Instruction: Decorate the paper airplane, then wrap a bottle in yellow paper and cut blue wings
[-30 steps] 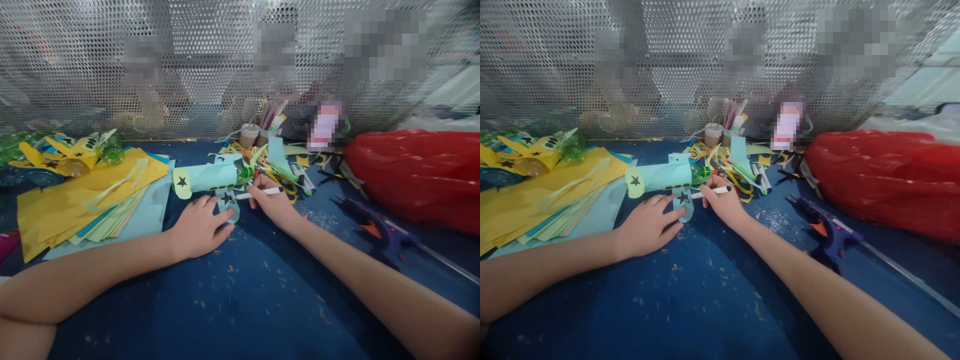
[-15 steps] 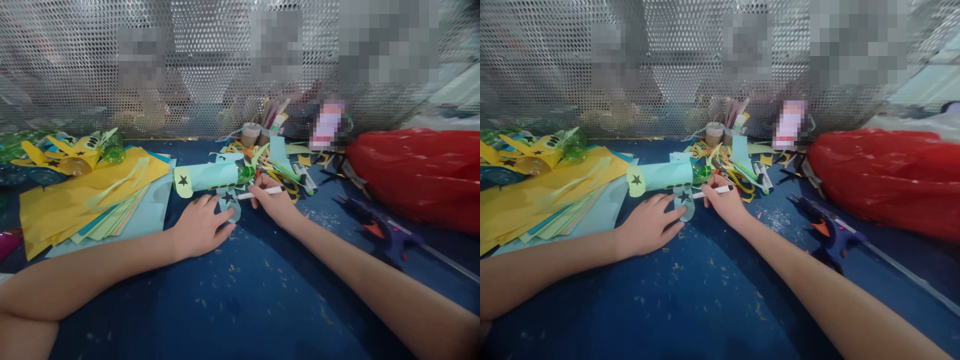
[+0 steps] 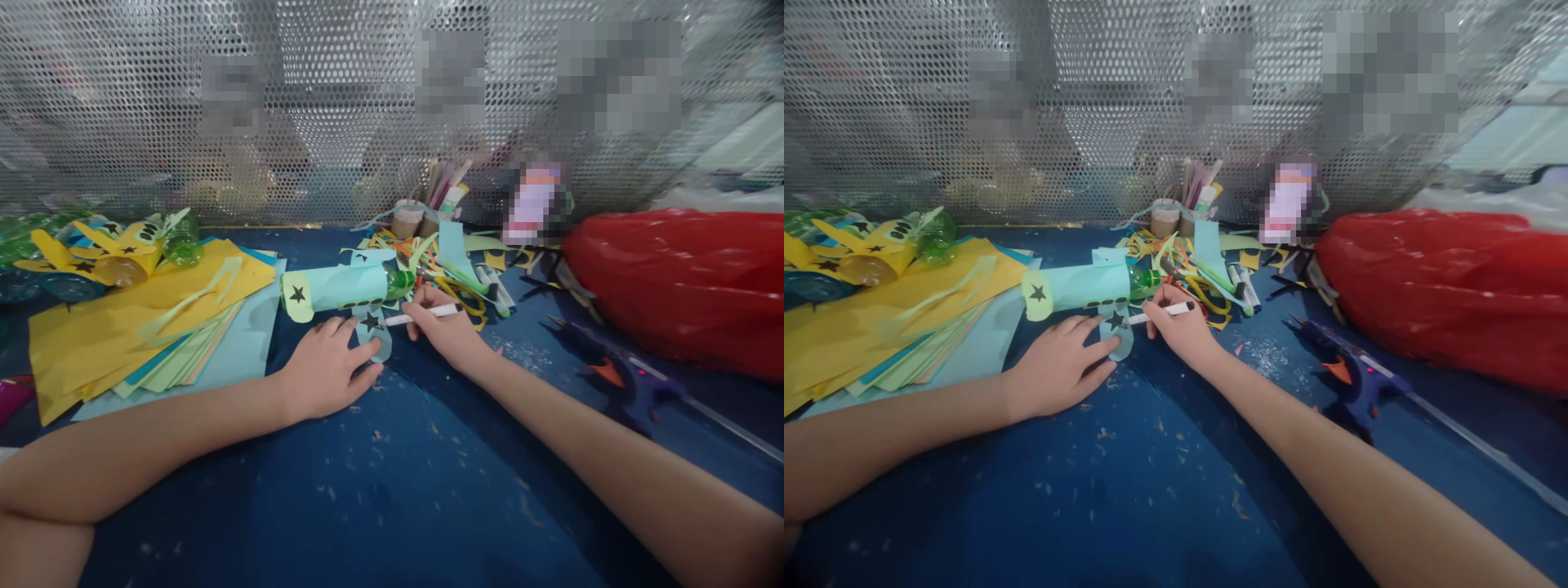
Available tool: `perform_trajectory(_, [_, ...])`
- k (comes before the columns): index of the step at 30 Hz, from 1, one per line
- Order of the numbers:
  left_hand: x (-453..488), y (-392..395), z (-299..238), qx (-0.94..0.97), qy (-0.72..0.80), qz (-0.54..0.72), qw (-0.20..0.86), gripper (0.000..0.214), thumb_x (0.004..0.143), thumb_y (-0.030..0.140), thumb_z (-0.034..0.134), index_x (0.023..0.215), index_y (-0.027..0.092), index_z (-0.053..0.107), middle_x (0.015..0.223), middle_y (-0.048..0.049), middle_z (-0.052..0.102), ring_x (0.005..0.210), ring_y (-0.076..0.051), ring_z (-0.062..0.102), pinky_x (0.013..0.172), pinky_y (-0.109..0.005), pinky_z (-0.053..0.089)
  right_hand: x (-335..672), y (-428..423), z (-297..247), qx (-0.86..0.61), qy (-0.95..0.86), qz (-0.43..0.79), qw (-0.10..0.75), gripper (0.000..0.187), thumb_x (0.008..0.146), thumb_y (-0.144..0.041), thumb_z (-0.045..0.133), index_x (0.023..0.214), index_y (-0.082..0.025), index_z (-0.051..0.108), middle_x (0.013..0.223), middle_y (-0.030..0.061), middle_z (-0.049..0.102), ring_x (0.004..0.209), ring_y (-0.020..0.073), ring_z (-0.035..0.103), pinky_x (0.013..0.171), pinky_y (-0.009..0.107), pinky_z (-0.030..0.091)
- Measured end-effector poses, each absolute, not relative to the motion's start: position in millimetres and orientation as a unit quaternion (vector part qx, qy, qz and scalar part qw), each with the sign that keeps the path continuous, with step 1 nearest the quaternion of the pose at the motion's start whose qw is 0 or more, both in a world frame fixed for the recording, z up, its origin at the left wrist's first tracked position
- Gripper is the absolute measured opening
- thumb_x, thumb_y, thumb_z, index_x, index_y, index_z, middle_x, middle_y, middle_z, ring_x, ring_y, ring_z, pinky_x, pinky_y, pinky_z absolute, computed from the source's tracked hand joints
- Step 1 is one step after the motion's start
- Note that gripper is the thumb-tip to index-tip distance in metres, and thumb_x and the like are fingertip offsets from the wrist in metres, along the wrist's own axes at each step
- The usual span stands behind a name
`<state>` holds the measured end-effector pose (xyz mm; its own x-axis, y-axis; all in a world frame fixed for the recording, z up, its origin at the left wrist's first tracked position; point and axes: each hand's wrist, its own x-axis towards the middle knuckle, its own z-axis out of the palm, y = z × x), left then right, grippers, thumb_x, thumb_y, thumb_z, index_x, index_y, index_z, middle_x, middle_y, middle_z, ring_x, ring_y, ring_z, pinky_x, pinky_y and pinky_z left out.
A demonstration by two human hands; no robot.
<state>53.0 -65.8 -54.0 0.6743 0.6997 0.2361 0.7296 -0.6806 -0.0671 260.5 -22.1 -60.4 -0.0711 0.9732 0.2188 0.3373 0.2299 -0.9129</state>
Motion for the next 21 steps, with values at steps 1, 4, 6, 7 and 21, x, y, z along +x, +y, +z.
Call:
perform_trajectory(1, [53.1, -65.7, -53.9, -0.912, -0.392, -0.093, 0.079, 0.045, 0.098, 0.044, 0.029, 0.125, 0.024, 0.058, 0.127, -0.0168, 0.055, 0.113, -0.032, 0.052, 0.086, -0.046, 0.049, 260.5, -22.4, -60.0, -0.511, -0.641, 0.352, 0.452, 0.024, 0.079, -0.024, 0.056, 0.061, -0.023, 0.041, 0.041, -0.0068, 0.053, 0.044, 0.0108, 0.044, 0.055, 0.026, 0.035])
perform_trajectory(4, [53.1, -65.4, -53.8, -0.912, -0.391, -0.092, 0.08, 0.045, 0.098, 0.045, 0.029, 0.125, 0.024, 0.058, 0.127, -0.017, 0.055, 0.112, -0.032, 0.052, 0.085, -0.046, 0.049, 260.4, -22.7, -59.4, -0.51, -0.641, 0.362, 0.445, 0.024, 0.08, -0.024, 0.057, 0.061, -0.023, 0.042, 0.042, -0.0066, 0.053, 0.045, 0.0108, 0.045, 0.055, 0.026, 0.034])
perform_trajectory(6, [53.0, -65.3, -54.1, -0.913, -0.389, -0.095, 0.08, 0.045, 0.098, 0.045, 0.029, 0.125, 0.024, 0.058, 0.127, -0.0171, 0.055, 0.112, -0.032, 0.052, 0.085, -0.046, 0.049, 260.3, -22.5, -59.6, -0.512, -0.637, 0.365, 0.446, 0.024, 0.08, -0.024, 0.057, 0.061, -0.023, 0.042, 0.042, -0.0066, 0.053, 0.045, 0.0109, 0.045, 0.055, 0.026, 0.035])
perform_trajectory(7, [53.0, -65.4, -54.3, -0.913, -0.388, -0.097, 0.081, 0.045, 0.098, 0.045, 0.029, 0.125, 0.024, 0.058, 0.127, -0.017, 0.055, 0.112, -0.032, 0.052, 0.086, -0.046, 0.049, 260.2, -22.3, -59.7, -0.512, -0.635, 0.365, 0.449, 0.024, 0.08, -0.024, 0.057, 0.061, -0.023, 0.042, 0.041, -0.0067, 0.053, 0.044, 0.0109, 0.045, 0.055, 0.026, 0.035])
perform_trajectory(21, [52.8, -65.3, -55.7, -0.912, -0.39, -0.107, 0.071, 0.044, 0.098, 0.044, 0.03, 0.125, 0.024, 0.058, 0.128, -0.017, 0.055, 0.114, -0.033, 0.052, 0.088, -0.048, 0.048, 259.7, -22.0, -60.6, -0.496, -0.639, 0.375, 0.454, 0.023, 0.078, -0.025, 0.058, 0.061, -0.024, 0.042, 0.041, -0.0073, 0.053, 0.043, 0.0107, 0.045, 0.055, 0.027, 0.036])
